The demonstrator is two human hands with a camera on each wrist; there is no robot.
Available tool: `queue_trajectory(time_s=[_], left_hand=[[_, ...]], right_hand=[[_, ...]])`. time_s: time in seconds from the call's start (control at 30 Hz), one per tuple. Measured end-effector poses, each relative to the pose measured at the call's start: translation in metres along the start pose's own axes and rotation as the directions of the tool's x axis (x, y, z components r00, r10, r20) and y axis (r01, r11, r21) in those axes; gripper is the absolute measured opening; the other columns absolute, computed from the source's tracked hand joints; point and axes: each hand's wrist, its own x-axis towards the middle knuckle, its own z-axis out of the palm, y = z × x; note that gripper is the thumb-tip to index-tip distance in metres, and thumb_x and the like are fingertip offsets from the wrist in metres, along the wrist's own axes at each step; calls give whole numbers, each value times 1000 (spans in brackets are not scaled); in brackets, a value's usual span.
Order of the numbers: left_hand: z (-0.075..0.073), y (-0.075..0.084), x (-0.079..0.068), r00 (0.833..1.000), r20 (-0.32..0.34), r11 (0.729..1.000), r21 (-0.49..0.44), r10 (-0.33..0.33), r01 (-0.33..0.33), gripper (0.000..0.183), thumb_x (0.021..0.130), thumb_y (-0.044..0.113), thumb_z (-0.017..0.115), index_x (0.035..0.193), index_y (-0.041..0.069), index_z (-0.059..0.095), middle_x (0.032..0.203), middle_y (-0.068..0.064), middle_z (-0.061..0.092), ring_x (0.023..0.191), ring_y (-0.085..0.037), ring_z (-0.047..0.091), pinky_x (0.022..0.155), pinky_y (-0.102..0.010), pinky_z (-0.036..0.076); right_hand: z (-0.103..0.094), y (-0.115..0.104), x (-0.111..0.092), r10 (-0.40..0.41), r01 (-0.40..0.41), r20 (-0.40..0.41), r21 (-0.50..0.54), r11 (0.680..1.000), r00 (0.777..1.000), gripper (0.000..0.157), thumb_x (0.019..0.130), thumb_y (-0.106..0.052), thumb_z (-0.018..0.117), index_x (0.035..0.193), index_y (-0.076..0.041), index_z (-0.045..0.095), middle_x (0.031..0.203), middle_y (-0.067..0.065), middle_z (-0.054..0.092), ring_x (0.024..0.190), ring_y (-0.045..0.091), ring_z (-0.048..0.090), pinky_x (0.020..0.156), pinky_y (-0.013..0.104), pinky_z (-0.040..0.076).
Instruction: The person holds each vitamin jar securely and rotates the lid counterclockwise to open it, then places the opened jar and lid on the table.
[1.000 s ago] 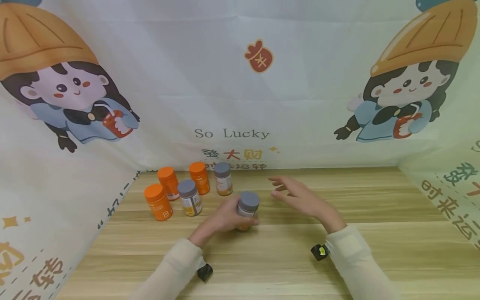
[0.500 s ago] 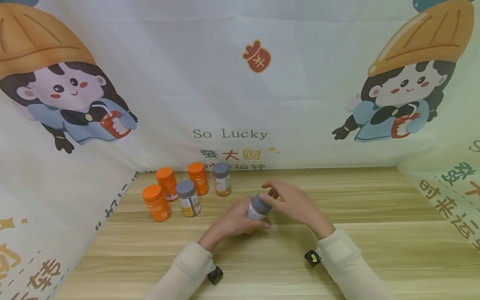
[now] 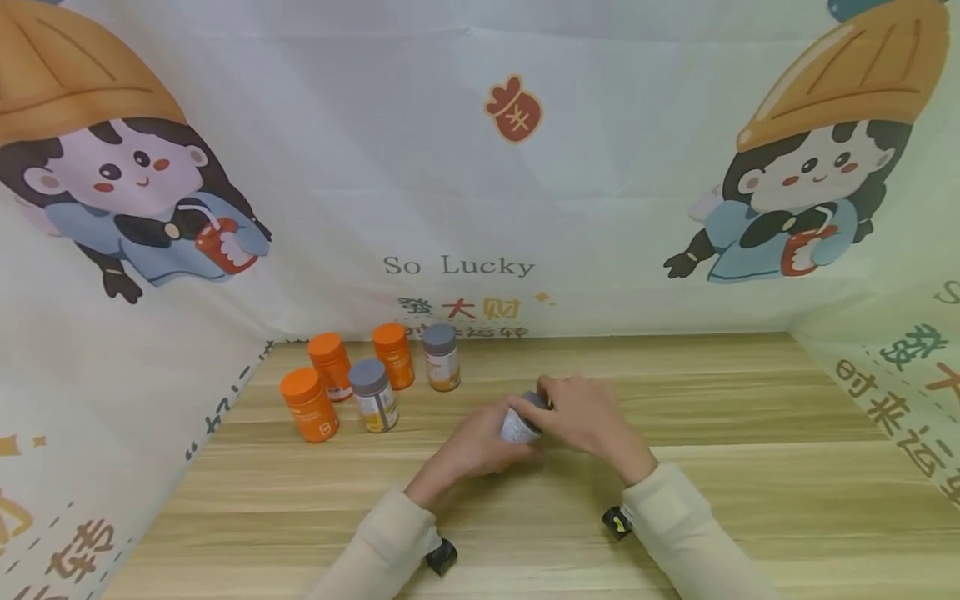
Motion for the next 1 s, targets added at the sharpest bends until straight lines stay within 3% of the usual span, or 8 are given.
queue_trajectory(time_s=[0.27, 0.4, 0.57, 0.63, 0.83, 1.0], left_hand=[[3, 5, -1, 998, -24, 987, 150, -52, 55, 48, 78, 30, 87, 115, 10, 63, 92, -4, 66, 75, -16, 59, 58, -28, 50], [3, 5, 0, 999, -14, 978, 204, -31, 34, 45, 76, 27, 85, 112, 10, 63, 88, -2, 64, 71, -14, 57, 58, -28, 47], [0, 1, 1, 995, 104, 999, 33, 8, -11, 39, 79, 16, 81, 112, 10, 61, 84, -2, 63, 62, -12, 59, 52, -26, 50], [-2, -2, 1, 989, 142, 999, -32, 31, -26, 41, 80, 13, 80, 116, 10, 61, 87, -2, 65, 67, -12, 60, 56, -25, 52], [-3, -8, 3, 984, 162, 994, -89, 75, -61, 51, 79, 10, 80, 126, 9, 60, 102, -5, 67, 83, -13, 61, 71, -26, 53], [-2, -8, 2, 981, 188, 978, -206, 39, 0, 50, 79, 6, 79, 124, 5, 58, 102, -9, 64, 82, -16, 61, 57, -31, 60]], right_hand=[[5, -4, -3, 80, -87, 118, 54, 995, 990, 66, 92, -81, 43, 60, -23, 40, 58, -5, 40, 52, 14, 42, 45, 28, 29], [6, -8, -3, 124, -132, 121, 60, 989, 985, 70, 93, -83, 37, 57, -23, 40, 57, -3, 42, 52, 15, 43, 44, 29, 30], [8, -11, -5, 142, -146, 84, 49, 988, 986, 71, 97, -77, 35, 54, -22, 42, 57, -3, 42, 52, 17, 44, 43, 31, 30], [9, -11, -5, 137, -142, 74, 60, 988, 988, 70, 98, -74, 38, 53, -22, 42, 55, -3, 41, 51, 16, 41, 42, 30, 27], [13, -10, -3, 72, -76, 34, 108, 991, 997, 65, 101, -64, 44, 52, -22, 39, 51, -7, 35, 47, 11, 32, 41, 27, 22], [15, -7, -1, 20, -21, 3, 122, 992, 1000, 62, 101, -59, 47, 52, -22, 36, 51, -8, 33, 47, 9, 29, 41, 24, 20]])
